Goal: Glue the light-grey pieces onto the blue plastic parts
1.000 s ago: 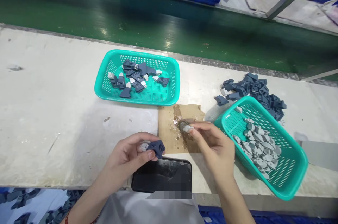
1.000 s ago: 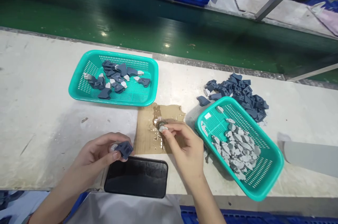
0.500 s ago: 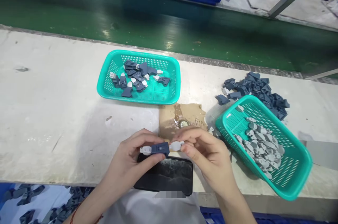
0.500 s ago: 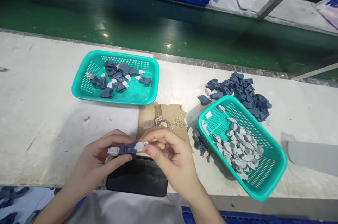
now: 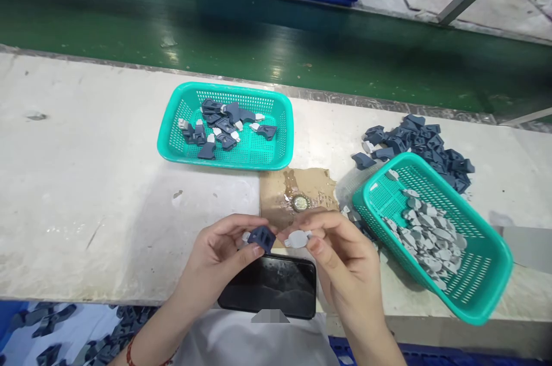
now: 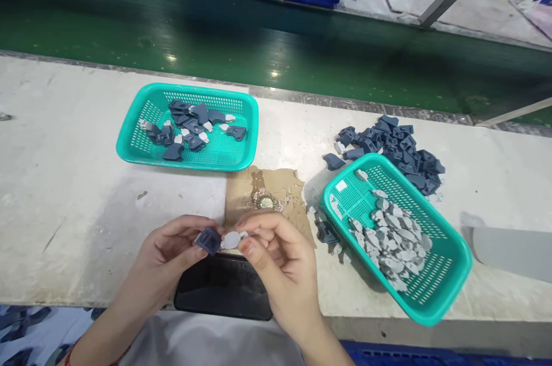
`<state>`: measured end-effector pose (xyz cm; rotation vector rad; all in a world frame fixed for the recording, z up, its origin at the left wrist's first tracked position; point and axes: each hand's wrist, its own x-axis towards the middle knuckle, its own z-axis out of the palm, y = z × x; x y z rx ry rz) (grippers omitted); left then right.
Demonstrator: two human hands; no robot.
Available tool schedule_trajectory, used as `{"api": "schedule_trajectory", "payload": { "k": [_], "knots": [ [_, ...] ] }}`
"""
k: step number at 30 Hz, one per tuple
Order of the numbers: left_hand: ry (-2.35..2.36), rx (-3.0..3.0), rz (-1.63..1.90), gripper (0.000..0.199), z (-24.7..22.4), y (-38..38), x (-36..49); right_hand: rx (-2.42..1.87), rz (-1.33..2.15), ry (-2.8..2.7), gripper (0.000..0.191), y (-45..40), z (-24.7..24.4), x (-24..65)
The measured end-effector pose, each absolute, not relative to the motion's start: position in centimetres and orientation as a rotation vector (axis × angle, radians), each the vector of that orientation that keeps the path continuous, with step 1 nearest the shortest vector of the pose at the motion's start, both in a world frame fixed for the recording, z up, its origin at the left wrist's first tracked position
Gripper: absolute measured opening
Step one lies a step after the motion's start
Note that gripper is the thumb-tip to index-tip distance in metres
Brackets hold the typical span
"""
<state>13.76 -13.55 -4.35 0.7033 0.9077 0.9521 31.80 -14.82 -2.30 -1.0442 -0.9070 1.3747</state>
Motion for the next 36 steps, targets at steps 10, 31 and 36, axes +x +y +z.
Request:
{"api": "schedule_trajectory", "payload": {
  "k": [10, 31, 36],
  "knots": [
    [0.840, 0.567, 0.976, 0.017, -4.3, -13.3, 13.5, -1.110, 1.356, -0.875, 0.006, -15.0, -3.2, 32.7],
    [0.966, 0.731, 0.956, 0.020, -3.9, -13.7, 13.8, -1.134, 1.233, -1.018, 0.005, -14.5, -2.0, 32.0],
    [1.118, 0.857, 0.849, 0.030, -3.5, -13.1, 11.9, -1.158, 1.245, -0.948, 0.005, -14.8, -3.0, 32.9]
  ]
}}
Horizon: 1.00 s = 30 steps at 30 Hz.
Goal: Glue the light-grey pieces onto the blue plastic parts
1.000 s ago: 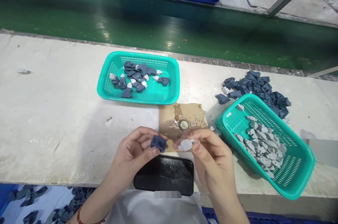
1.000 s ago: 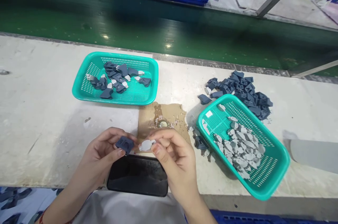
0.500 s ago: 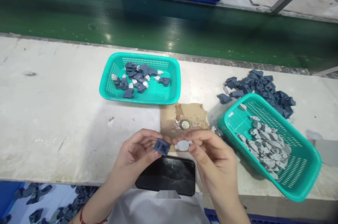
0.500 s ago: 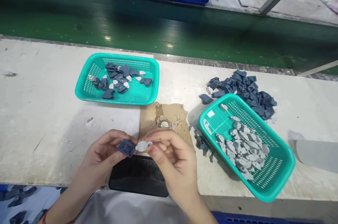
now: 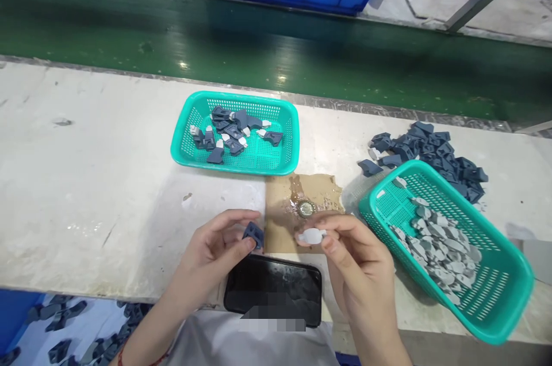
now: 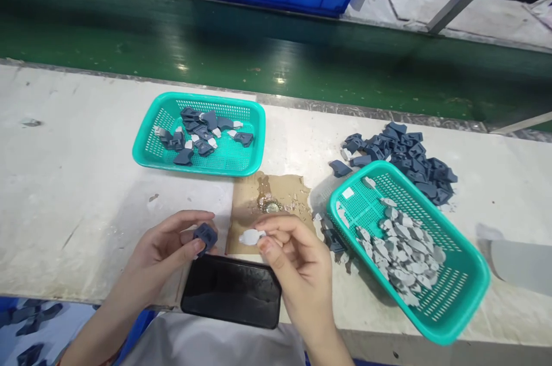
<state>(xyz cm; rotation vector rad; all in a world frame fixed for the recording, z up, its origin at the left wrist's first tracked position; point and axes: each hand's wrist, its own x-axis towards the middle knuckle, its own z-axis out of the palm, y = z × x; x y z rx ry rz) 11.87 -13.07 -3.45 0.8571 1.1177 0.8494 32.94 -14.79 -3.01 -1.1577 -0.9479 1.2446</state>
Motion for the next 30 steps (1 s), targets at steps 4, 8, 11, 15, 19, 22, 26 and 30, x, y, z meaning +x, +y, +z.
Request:
{"api": "schedule_trajectory", "payload": {
  "k": [4, 8, 11, 15, 19, 22, 26, 30],
  "knots": [
    [1.433, 1.068, 0.738, 0.031, -2.8, -12.2, 5.7, -1.179, 1.261, -0.861, 0.005, -14.7, -3.5, 33.5],
    [1.948, 0.993, 1.147, 0.032, -2.6, -10.8, -3.0, -1.208, 1.258, -0.783, 0.011, -14.6, -3.8, 33.8],
    [2.098, 0.956, 1.443, 0.026, -2.6, -9.8, -8.2, -1.250, 1.256, -0.718, 0.016, -14.6, -4.0, 33.9],
    [2.101, 0.923, 1.531, 0.021, -2.5, -9.6, -10.7, -1.272, 1.253, -0.671, 0.019, -14.8, -4.2, 34.0],
    [1.999, 0.959, 1.495, 0.019, -1.9, -10.9, -9.4, -1.276, 1.236, -0.667, 0.022, -15.0, -4.3, 34.2],
    [1.915, 1.066, 1.525, 0.022, -1.0, -10.7, -6.8, -1.279, 1.252, -0.666, 0.022, -15.1, -4.8, 34.8],
    [1.689, 1.392, 1.479, 0.034, 0.4, -7.3, -1.1, -1.245, 1.289, -0.655, 0.021, -15.2, -5.7, 35.6],
    [1.457, 1.738, 1.203, 0.030, 0.1, -3.0, 4.6, -1.200, 1.282, -0.658, 0.020, -16.0, -6.1, 36.2]
  ]
}}
